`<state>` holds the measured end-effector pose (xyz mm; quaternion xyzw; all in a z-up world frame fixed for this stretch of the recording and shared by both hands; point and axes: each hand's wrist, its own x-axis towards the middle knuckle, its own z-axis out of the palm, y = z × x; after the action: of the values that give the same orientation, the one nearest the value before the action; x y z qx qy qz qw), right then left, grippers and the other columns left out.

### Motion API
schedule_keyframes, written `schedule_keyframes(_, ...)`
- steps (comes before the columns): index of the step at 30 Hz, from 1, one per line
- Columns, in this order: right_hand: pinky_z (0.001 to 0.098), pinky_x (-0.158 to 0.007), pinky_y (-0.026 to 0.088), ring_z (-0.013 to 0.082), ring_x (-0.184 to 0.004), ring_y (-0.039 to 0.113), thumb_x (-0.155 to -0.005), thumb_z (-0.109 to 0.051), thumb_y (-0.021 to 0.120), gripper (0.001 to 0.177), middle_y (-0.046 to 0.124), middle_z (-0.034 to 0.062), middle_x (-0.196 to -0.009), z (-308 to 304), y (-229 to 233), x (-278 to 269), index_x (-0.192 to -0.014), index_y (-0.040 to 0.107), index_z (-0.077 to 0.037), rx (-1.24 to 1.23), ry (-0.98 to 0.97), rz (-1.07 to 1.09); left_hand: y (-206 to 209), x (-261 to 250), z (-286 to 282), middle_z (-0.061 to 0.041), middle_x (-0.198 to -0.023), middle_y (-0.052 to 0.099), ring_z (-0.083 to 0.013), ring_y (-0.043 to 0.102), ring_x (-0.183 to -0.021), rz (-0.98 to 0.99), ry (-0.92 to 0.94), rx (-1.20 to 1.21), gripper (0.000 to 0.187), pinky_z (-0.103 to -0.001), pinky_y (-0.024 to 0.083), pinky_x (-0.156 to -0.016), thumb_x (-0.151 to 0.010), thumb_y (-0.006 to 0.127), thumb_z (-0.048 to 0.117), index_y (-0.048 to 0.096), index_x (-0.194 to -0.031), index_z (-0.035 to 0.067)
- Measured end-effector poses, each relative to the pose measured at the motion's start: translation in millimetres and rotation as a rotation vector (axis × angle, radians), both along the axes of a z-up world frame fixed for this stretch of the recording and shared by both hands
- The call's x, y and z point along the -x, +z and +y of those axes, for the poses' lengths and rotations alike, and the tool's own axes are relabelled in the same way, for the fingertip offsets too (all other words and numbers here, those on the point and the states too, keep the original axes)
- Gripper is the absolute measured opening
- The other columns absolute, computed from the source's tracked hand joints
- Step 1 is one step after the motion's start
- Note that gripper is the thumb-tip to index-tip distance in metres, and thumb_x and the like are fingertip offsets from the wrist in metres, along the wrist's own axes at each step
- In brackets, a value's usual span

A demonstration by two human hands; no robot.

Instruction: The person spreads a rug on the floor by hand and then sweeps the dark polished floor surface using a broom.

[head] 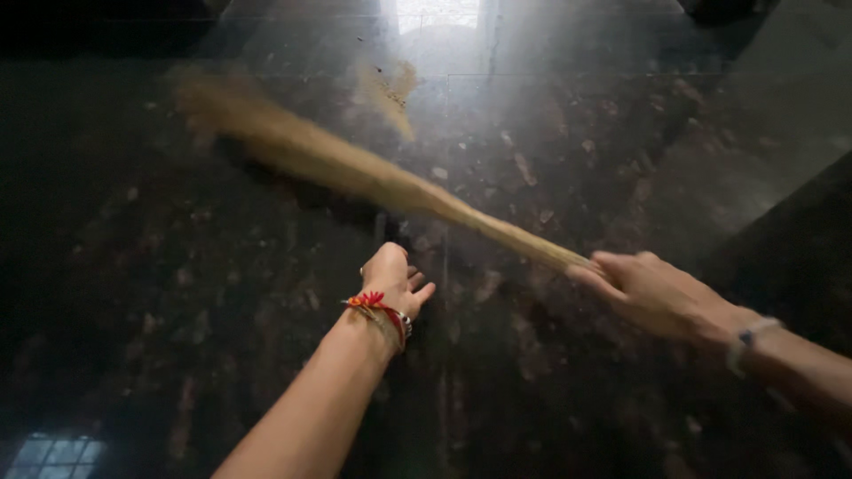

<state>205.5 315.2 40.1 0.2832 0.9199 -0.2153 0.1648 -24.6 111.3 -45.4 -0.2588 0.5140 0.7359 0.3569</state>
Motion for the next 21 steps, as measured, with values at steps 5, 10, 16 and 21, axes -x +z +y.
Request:
schedule_keyframes(5, 0.0453, -0.069, 0.061, 0.0266, -0.067, 0.071, -0.096, -0.061, 0.036, 0.05, 0.069, 0.0102, -0.07, 31, 8, -35, -0.117, 0.063, -0.024, -0.309, 0.008, -0.278, 0, -10, 21, -0.022, -0.148, 0.044, -0.0425, 0.042, -0.142, 0.012, 0.002, 0.029, 0.058, -0.062, 0.038, -0.116, -0.091, 0.048, 0.01, 0.038, -0.148, 0.003)
schedule_keyframes(10, 0.0478, -0.073, 0.064, 0.03, -0.073, 0.077, -0.099, -0.064, 0.034, 0.057, 0.075, 0.0143, -0.079, 68, -10, -25, -0.12, 0.063, -0.02, -0.262, -0.099, -0.21, -4, -14, 42, -0.022, -0.139, 0.052, -0.0399, 0.05, -0.136, 0.03, -0.037, 0.059, 0.051, -0.06, 0.042, -0.113, -0.09, 0.051, 0.009, 0.046, -0.139, -0.002)
schedule_keyframes(16, 0.0558, -0.085, 0.058, 0.038, -0.096, 0.075, -0.098, -0.071, 0.037, 0.069, 0.076, 0.017, -0.098, 89, -27, 27, -0.119, 0.071, -0.015, -0.255, -0.125, -0.027, 0, -36, 61, -0.021, -0.132, 0.058, -0.0383, 0.057, -0.131, 0.067, -0.214, 0.086, 0.045, -0.059, 0.05, -0.107, -0.092, 0.053, 0.011, 0.051, -0.134, -0.003)
schedule_keyframes(21, 0.053, -0.083, 0.056, 0.0395, -0.093, 0.074, -0.101, -0.066, 0.04, 0.07, 0.076, 0.0214, -0.099, 67, -22, 95, -0.11, 0.076, -0.007, -0.148, -0.144, 0.151, 28, -70, 65, -0.021, -0.129, 0.059, -0.0392, 0.059, -0.125, 0.126, -0.518, 0.109, 0.048, -0.056, 0.051, -0.105, -0.1, 0.05, 0.034, 0.051, -0.134, 0.0)
